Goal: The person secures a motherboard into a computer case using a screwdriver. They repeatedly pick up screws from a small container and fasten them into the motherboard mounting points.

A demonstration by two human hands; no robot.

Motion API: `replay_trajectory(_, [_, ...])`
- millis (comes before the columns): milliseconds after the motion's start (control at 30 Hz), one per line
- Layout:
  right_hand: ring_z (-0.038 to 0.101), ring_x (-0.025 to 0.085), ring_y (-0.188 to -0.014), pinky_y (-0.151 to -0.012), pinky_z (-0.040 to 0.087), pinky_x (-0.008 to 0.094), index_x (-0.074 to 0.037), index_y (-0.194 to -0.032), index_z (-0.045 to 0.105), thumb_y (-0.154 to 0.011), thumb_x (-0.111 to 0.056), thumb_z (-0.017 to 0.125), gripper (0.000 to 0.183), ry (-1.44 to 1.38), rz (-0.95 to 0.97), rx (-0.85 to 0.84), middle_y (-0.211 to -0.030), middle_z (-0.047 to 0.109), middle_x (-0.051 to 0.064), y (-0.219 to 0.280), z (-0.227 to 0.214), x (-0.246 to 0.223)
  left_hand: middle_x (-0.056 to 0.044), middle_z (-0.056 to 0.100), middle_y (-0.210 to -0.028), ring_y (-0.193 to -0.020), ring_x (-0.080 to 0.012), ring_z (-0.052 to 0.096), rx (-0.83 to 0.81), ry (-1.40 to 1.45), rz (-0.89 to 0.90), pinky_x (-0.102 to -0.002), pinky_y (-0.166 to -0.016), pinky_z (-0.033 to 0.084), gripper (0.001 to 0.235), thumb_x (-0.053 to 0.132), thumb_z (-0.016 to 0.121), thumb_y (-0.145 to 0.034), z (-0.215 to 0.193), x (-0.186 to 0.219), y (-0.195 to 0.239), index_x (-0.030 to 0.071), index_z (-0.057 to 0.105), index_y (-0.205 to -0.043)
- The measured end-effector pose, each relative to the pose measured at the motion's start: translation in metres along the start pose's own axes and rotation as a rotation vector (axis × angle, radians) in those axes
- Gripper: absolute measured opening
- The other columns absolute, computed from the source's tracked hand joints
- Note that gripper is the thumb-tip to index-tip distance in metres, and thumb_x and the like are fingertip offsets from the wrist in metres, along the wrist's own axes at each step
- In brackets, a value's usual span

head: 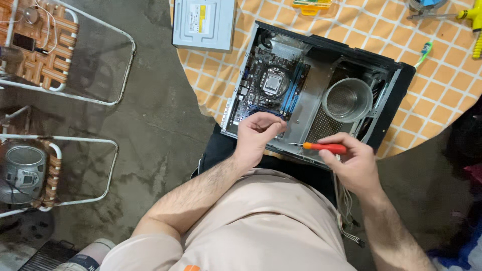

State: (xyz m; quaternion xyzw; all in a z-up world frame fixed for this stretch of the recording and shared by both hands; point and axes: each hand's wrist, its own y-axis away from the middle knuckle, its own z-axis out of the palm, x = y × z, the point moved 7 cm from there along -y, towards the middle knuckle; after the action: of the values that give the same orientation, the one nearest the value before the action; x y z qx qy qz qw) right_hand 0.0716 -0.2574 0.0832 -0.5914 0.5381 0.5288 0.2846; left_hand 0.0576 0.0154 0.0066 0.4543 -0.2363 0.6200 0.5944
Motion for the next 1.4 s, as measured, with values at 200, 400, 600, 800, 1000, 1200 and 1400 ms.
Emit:
replay_trajectory(200, [0.078, 0.022, -0.107, -0.099, 0.067, 0.04, 0.001, -0.129, 0.084, -0.115, -0.024, 0.084, 0.028, -0.21, -0.14, 0.124, -0.116, 0.081, 0.019, 0.001, -0.001, -0.029, -0.016, 0.093, -0.105, -0.101, -0.0182, 0.091, -0.119, -0.064, 0.007, -0.035, -0.09, 0.075, 0.024, -0.01, 0.099, -0.096, 0.003, 0.006, 0.008, -0.002, 0.092, -0.118])
replay_trajectory(400, [0.083, 0.035, -0.116, -0.107, 0.067, 0.045, 0.008, -0.123, 0.073, -0.121, -0.025, 0.077, 0.034, -0.203, -0.349, 0.153, -0.119, 0.082, 0.026, 0.01, 0.015, -0.065, -0.017, 0.094, -0.099, -0.098, -0.016, 0.09, -0.168, -0.072, -0.004, -0.031, -0.087, 0.075, 0.028, -0.012, 0.103, -0.09, 0.006, 0.006, 0.016, -0.003, 0.092, -0.114])
replay_trajectory(600, [0.083, 0.037, -0.115, -0.102, 0.067, 0.047, 0.009, -0.122, 0.072, -0.12, -0.02, 0.077, 0.029, -0.209, -0.375, 0.156, -0.118, 0.082, 0.029, 0.013, 0.012, -0.059, -0.018, 0.093, -0.101, -0.098, -0.0161, 0.089, -0.226, -0.072, 0.043, -0.031, -0.085, 0.074, 0.024, -0.013, 0.102, -0.091, 0.01, 0.008, 0.014, -0.003, 0.091, -0.111])
replay_trajectory(800, [0.085, 0.036, -0.113, -0.096, 0.071, 0.045, 0.008, -0.122, 0.071, -0.12, -0.02, 0.076, 0.028, -0.248, -0.373, 0.156, -0.118, 0.082, 0.029, 0.016, 0.007, -0.059, -0.022, 0.091, -0.098, -0.095, -0.0209, 0.09, -0.297, -0.07, 0.099, -0.034, -0.082, 0.074, 0.023, -0.016, 0.103, -0.088, 0.021, 0.027, 0.013, -0.005, 0.09, -0.103])
replay_trajectory(1000, [0.086, 0.035, -0.11, -0.093, 0.074, 0.046, 0.007, -0.122, 0.072, -0.119, -0.018, 0.077, 0.026, -0.288, -0.345, 0.132, -0.118, 0.082, 0.03, 0.021, 0.009, -0.058, -0.02, 0.089, -0.094, -0.091, -0.0199, 0.089, -0.351, -0.097, 0.124, -0.033, -0.079, 0.074, 0.023, -0.014, 0.106, -0.085, 0.026, 0.036, 0.015, -0.005, 0.088, -0.097])
replay_trajectory(1200, [0.086, 0.035, -0.109, -0.091, 0.075, 0.045, 0.008, -0.119, 0.071, -0.118, -0.016, 0.078, 0.025, -0.281, -0.384, 0.127, -0.117, 0.083, 0.03, 0.022, 0.01, -0.064, -0.019, 0.089, -0.093, -0.09, -0.0196, 0.088, -0.37, -0.107, 0.15, -0.033, -0.079, 0.074, 0.022, -0.013, 0.106, -0.085, 0.032, 0.044, 0.017, -0.004, 0.088, -0.095])
replay_trajectory(1400, [0.088, 0.036, -0.106, -0.088, 0.075, 0.045, 0.007, -0.119, 0.073, -0.117, -0.013, 0.08, 0.021, -0.242, -0.4, 0.138, -0.115, 0.083, 0.029, 0.022, 0.01, -0.062, -0.016, 0.09, -0.093, -0.089, -0.0201, 0.088, -0.402, -0.213, 0.223, -0.034, -0.079, 0.073, 0.02, -0.009, 0.106, -0.087, 0.036, 0.055, 0.016, 0.0, 0.09, -0.094])
